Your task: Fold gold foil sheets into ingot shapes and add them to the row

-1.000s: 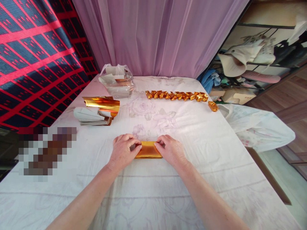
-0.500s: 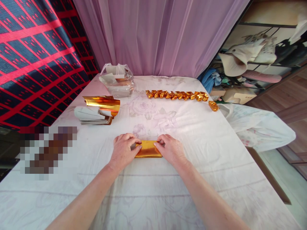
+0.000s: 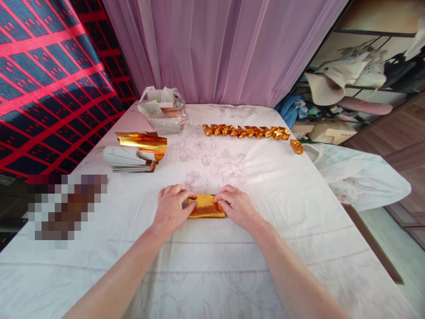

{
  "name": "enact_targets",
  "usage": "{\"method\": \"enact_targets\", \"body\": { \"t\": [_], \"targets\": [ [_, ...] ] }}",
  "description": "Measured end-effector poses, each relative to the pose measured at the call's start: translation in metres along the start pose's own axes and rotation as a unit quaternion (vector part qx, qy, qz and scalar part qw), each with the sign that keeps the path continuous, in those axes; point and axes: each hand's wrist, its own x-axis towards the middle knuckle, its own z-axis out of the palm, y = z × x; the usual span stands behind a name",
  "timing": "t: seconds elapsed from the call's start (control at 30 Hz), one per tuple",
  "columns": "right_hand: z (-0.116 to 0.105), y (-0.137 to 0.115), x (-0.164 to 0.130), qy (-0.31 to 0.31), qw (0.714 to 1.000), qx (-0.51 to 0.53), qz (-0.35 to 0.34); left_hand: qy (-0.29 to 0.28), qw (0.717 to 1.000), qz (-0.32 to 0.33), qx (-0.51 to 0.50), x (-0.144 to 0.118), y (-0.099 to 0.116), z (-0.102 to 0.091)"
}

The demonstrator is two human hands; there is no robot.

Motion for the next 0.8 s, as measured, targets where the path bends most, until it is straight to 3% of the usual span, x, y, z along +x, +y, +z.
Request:
{"method": "enact_targets", "body": {
  "t": [0.47, 0.67, 0.8],
  "targets": [
    [-0.015, -0.009, -0.003, -0.050, 0.999, 0.017, -0.007, -0.001, 1.000, -0.005, -0.009, -0.001, 0.001, 0.000],
    [-0.015, -0.020, -0.003, -0.070, 0.996, -0.047, 0.033, -0.004, 1.000, -0.005, -0.008, -0.001, 0.001, 0.000],
    [-0.015, -0.024, -0.002, -0.091, 0.993, -0.074, 0.024, -0.004, 1.000, -0.003, -0.006, -0.001, 0.001, 0.000]
  ]
}}
